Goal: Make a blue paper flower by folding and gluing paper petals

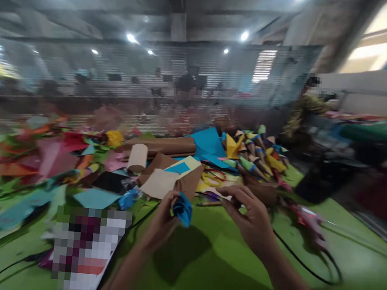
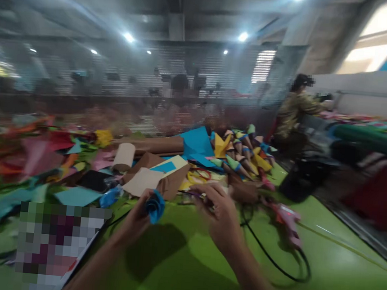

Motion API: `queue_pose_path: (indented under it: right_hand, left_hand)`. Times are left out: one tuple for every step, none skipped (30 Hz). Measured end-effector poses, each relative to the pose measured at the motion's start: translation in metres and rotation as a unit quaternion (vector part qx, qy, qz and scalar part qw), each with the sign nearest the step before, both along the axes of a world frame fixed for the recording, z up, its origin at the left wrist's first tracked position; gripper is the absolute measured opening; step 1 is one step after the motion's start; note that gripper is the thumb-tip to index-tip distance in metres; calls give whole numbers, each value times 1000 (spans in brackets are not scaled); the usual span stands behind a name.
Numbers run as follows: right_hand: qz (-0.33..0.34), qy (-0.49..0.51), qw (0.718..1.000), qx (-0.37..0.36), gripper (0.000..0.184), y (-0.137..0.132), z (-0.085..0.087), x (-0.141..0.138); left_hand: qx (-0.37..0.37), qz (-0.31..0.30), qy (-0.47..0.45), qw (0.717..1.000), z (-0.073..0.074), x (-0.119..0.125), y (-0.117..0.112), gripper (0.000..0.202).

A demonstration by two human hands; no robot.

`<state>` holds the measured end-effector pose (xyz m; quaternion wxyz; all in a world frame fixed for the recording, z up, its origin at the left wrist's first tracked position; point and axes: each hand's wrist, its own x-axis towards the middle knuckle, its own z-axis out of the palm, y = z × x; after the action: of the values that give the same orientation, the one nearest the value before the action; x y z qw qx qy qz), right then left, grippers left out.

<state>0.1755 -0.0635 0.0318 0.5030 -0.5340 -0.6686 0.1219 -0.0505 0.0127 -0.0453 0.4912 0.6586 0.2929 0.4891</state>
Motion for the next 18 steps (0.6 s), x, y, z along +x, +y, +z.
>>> queue_pose_path:
  right_hand:
    - [-39,-23,999,7,19,-12,-3,15]
    - [-86,-43,995,13,19,-25,-6,31]
    - [-138,-64,988,13,20,-40,-8,49]
    - [-196,-83,977,8,21,-55,-11,68]
    - [-261,-89,961,-2,23,-71,-13,86]
    - [-324,-96,941,-29,28,-86,-16,103]
    - [-391,-103,912,-62,31,-99,-18,120]
    - [-449,-111,881,-95,34,-110,-21,134]
    - [-472,-114,862,-148,36,-118,-24,145]
    - [-483,-109,845,-203,40,-122,-27,154]
    - [-483,-104,832,-252,44,-123,-31,160]
    - [-477,-101,824,-288,48,-121,-34,164]
    - [-467,-101,821,-312,51,-117,-37,165]
    - [-457,-106,820,-327,53,-110,-40,165]
    - [-451,-118,819,-334,53,-103,-41,164]
    - [-450,-133,817,-336,52,-96,-42,163]
    - [-453,-149,813,-334,49,-90,-43,162]
    - [-458,-163,809,-330,44,-86,-42,162]
  left_hand:
    - [-11,-5,-16,1000,1,0,-1,31]
    - [-17,-6,-32,999,2,0,-2,33]
    - [-30,-12,-29,999,3,0,-2,32]
    - [-29,-13,-30,999,5,0,-2,30]
    - [-30,-9,-30,999,6,0,-1,28]
    - [-26,-6,-29,999,8,0,-1,26]
    - [-28,-15,-18,999,10,1,-1,27]
    - [-26,-19,-10,999,12,1,-1,26]
    - [-22,-22,-2,1000,14,1,-2,26]
    - [-18,-24,6,1000,15,1,-3,26]
    - [-12,-21,9,1000,15,2,-4,25]
    - [-6,-19,10,1000,15,2,-5,25]
    - [1,-17,8,1000,14,3,-5,25]
    - [7,-15,6,1000,12,3,-5,26]
    - [13,-13,3,1000,10,4,-5,28]
    - [16,-12,1,1000,7,5,-5,30]
    - [17,-9,-4,1000,4,5,-5,32]
    - [15,-12,-7,1000,2,6,-4,33]
